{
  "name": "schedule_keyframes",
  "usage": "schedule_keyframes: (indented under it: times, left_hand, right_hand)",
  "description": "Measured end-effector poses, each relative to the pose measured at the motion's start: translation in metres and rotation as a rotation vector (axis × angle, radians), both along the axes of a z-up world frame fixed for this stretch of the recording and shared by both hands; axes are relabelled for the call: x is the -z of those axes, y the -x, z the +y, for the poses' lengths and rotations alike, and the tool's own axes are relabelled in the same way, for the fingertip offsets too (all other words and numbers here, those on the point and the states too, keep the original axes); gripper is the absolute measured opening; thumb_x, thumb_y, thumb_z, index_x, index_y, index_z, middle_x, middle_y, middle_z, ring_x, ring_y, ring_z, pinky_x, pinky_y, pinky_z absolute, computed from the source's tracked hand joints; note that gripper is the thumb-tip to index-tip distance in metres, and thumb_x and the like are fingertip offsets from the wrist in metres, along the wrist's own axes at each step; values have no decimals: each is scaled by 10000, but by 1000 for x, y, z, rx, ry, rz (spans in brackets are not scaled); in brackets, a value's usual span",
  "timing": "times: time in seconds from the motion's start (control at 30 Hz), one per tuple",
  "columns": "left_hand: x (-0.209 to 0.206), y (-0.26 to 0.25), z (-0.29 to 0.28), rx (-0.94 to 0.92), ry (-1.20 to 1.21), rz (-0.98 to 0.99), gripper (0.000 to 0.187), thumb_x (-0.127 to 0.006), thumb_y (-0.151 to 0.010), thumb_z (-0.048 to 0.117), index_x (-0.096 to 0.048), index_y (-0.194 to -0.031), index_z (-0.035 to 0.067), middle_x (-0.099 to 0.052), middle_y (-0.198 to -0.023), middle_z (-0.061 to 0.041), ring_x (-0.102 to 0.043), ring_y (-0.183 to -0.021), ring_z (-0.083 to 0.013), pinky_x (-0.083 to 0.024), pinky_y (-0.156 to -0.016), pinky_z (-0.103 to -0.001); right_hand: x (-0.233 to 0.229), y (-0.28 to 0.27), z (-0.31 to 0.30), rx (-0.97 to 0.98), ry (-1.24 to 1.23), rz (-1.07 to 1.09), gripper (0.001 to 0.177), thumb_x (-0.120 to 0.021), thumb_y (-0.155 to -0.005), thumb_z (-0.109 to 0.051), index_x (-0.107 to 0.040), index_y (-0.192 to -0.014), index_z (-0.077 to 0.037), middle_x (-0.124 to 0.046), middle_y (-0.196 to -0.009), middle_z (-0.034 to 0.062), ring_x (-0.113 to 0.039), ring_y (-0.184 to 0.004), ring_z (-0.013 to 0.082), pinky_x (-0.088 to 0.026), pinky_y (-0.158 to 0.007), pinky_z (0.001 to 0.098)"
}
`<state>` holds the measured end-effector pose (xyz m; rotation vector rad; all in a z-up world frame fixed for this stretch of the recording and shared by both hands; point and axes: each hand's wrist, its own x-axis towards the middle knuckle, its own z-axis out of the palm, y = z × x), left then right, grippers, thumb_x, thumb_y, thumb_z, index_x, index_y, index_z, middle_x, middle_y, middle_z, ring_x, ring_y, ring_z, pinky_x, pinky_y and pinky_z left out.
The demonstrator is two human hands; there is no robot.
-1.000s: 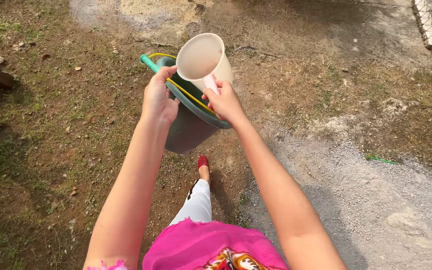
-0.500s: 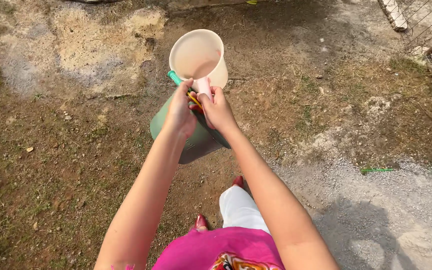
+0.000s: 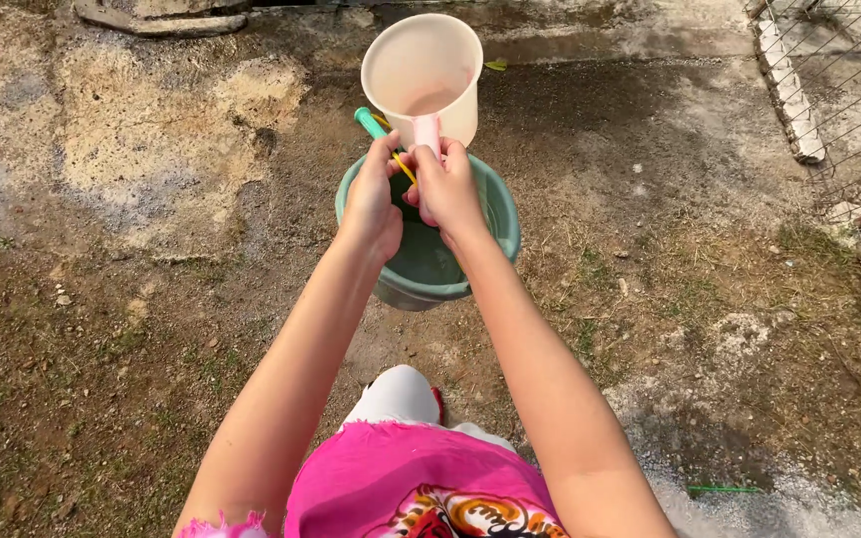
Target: Watering plants or outdoor greenery using a plastic bucket and a hand scoop filled from a pond.
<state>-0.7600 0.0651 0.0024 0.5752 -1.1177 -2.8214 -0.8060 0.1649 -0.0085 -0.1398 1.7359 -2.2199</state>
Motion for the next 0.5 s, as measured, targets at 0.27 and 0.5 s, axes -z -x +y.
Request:
schedule_keyframes:
  times: [0.27,0.5]
  left_hand:
    - [13,241,7,53,-27,-55,356,-597,-945,482,-616,-808,154,-546,-712,32,-415,-581,-108,-361,-587,-270]
    - [16,453,34,132,-69,-91,349,-605,-940,462,-617,-797,144,-543,-722,8,-487,-651,-138,-418,-654,-303]
  right_hand:
    - [13,237,13,20,45,12,329,-611,-965,-175,-498,-1210,13,-713,-992,114,-669,-705,114,-552,-614,263]
    - [19,444,44,114,-60,0,300,-595,-974,-184,-521,-1202,-4,-700,-971,78,-601,-663,95,-506,-582,247]
